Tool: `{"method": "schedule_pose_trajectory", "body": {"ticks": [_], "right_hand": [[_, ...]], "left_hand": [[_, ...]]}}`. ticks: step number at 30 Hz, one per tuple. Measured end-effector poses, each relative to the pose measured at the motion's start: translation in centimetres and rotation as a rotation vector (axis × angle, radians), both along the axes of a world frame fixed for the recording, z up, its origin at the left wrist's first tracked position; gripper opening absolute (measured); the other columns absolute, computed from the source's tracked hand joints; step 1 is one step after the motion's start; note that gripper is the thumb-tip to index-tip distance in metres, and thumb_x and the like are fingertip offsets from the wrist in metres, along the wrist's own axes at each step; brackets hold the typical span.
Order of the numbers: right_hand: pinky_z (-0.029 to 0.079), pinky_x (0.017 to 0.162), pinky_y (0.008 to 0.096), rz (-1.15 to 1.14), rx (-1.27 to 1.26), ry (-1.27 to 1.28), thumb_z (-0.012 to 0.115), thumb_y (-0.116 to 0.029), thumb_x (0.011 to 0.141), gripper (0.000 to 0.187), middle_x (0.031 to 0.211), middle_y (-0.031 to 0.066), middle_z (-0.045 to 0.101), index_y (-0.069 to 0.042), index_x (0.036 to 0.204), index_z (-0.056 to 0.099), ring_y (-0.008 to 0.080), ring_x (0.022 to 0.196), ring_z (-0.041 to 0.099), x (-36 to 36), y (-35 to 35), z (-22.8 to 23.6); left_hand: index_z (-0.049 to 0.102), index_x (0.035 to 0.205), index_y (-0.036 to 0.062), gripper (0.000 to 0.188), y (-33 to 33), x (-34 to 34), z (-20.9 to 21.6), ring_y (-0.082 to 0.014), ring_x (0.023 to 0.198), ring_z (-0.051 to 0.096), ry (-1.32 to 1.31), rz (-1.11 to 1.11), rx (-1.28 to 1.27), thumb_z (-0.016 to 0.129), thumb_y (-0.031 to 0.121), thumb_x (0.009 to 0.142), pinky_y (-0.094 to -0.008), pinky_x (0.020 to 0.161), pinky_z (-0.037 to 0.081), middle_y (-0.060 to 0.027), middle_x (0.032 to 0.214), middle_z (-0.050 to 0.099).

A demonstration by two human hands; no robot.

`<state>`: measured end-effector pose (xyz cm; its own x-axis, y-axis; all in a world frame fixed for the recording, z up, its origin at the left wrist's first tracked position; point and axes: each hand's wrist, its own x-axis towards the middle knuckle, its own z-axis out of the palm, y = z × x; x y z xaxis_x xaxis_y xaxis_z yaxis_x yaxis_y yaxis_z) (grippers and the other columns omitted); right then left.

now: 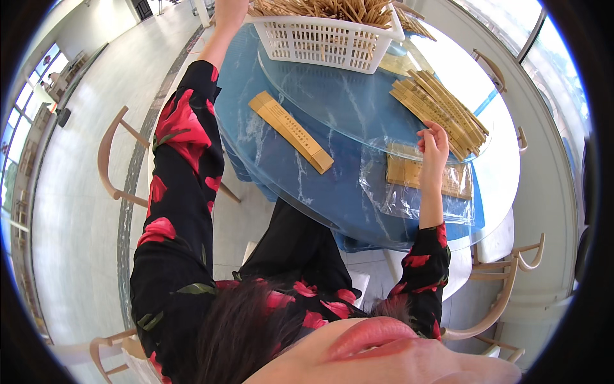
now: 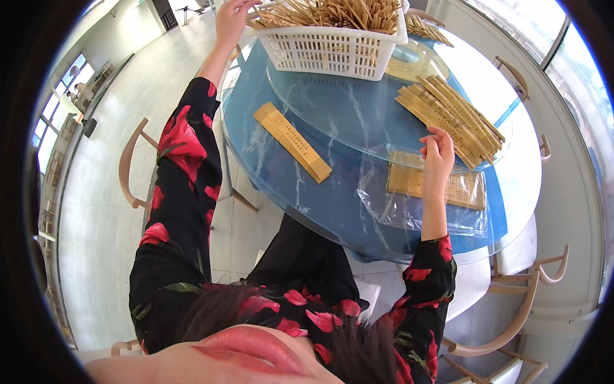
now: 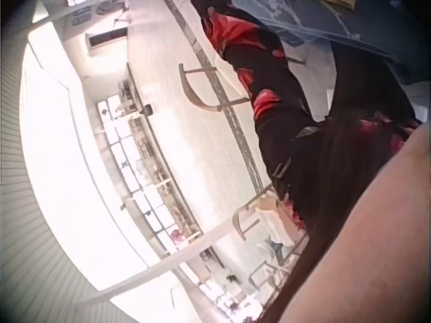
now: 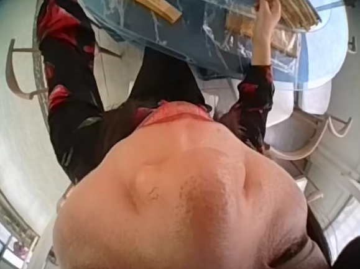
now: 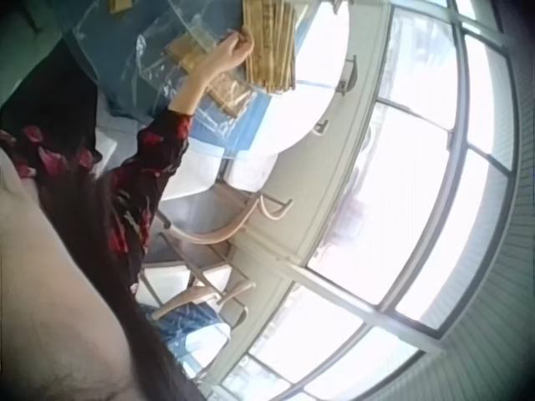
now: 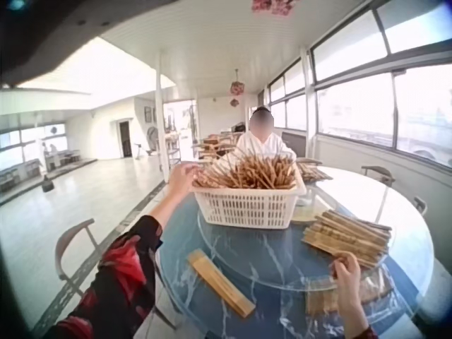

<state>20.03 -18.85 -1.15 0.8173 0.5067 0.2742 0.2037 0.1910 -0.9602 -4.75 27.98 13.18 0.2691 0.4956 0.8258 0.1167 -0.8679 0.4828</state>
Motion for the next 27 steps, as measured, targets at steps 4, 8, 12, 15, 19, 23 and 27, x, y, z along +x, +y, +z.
{"method": "schedule_pose_trajectory", "body": {"ticks": [4, 8, 12, 15, 19, 23, 27], "right_hand": [[0.044, 0.066, 0.022, 0.007, 0.011, -0.02, 0.053, -0.003, 0.101, 0.023, 0.092, 0.0034, 0.065, -0.001, 0.12, 0.065, 0.0067, 0.072, 0.052, -0.4, -0.4, 0.7], [0.044, 0.066, 0.0217, 0.003, 0.002, -0.053, 0.053, -0.003, 0.101, 0.023, 0.09, 0.0026, 0.065, -0.001, 0.12, 0.065, 0.0064, 0.072, 0.052, -0.8, -0.7, 0.8], [0.043, 0.064, 0.0213, 0.075, -0.01, -0.11, 0.053, -0.003, 0.101, 0.022, 0.088, 0.0021, 0.065, -0.002, 0.119, 0.066, 0.006, 0.07, 0.052, -0.8, 0.2, 0.5], [0.044, 0.064, 0.0214, 0.094, -0.077, -0.132, 0.053, -0.002, 0.1, 0.023, 0.086, 0.002, 0.064, -0.002, 0.119, 0.066, 0.0061, 0.069, 0.053, -1.1, 0.1, 0.8], [0.045, 0.064, 0.022, 0.098, -0.115, -0.156, 0.053, -0.001, 0.099, 0.023, 0.084, 0.002, 0.063, -0.001, 0.117, 0.066, 0.0066, 0.069, 0.054, -1.3, -0.4, 1.0], [0.047, 0.064, 0.0234, 0.12, -0.124, -0.179, 0.054, -0.001, 0.098, 0.021, 0.082, 0.0023, 0.064, -0.001, 0.115, 0.067, 0.0072, 0.069, 0.056, -1.3, 0.3, 0.8], [0.048, 0.065, 0.0243, 0.086, -0.145, -0.194, 0.056, -0.004, 0.099, 0.019, 0.08, 0.002, 0.066, -0.003, 0.114, 0.067, 0.0083, 0.069, 0.059, -1.6, 0.1, 1.1]], "left_hand": [[0.055, 0.086, 0.0048, 0.03, -8.0, -3.3, 7.1, -0.0147, 0.08, 0.065, -0.655, -0.229, 0.238, 0.047, 0.02, 0.111, -0.0288, 0.074, 0.056, -0.0069, 0.09, 0.066], [0.055, 0.094, 0.0076, 0.025, -14.7, -6.9, 9.1, -0.0109, 0.056, 0.045, -0.66, -0.167, 0.313, 0.046, 0.021, 0.112, -0.028, 0.057, 0.041, 0.0017, 0.064, 0.043], [0.069, 0.102, 0.0139, 0.015, -6.6, -4.3, 1.7, -0.0158, 0.071, 0.06, 0.043, 0.237, 0.108, 0.063, 0.027, 0.099, -0.0305, 0.064, 0.047, -0.0008, 0.082, 0.062], [0.08, 0.108, 0.0186, 0.023, -3.1, -2.8, -2.0, -0.0196, 0.081, 0.071, 0.23, 0.309, 0.027, 0.076, 0.032, 0.09, -0.0323, 0.07, 0.052, -0.0026, 0.096, 0.077], [0.08, 0.107, 0.0167, 0.024, -4.3, -0.8, -2.7, -0.0193, 0.084, 0.072, 0.164, 0.372, 0.095, 0.075, 0.033, 0.09, -0.0318, 0.072, 0.053, -0.0036, 0.094, 0.077], [0.079, 0.103, 0.0132, 0.021, -4.0, -1.1, -2.1, -0.02, 0.085, 0.071, 0.045, 0.309, 0.002, 0.074, 0.03, 0.091, -0.0343, 0.075, 0.053, -0.0034, 0.091, 0.076], [0.073, 0.101, 0.0022, 0.022, -4.5, -1.3, -0.6, -0.0112, 0.08, 0.065, -0.43, 0.18, -0.088, 0.072, 0.024, 0.095, -0.0277, 0.071, 0.05, -0.0012, 0.087, 0.07]]}}
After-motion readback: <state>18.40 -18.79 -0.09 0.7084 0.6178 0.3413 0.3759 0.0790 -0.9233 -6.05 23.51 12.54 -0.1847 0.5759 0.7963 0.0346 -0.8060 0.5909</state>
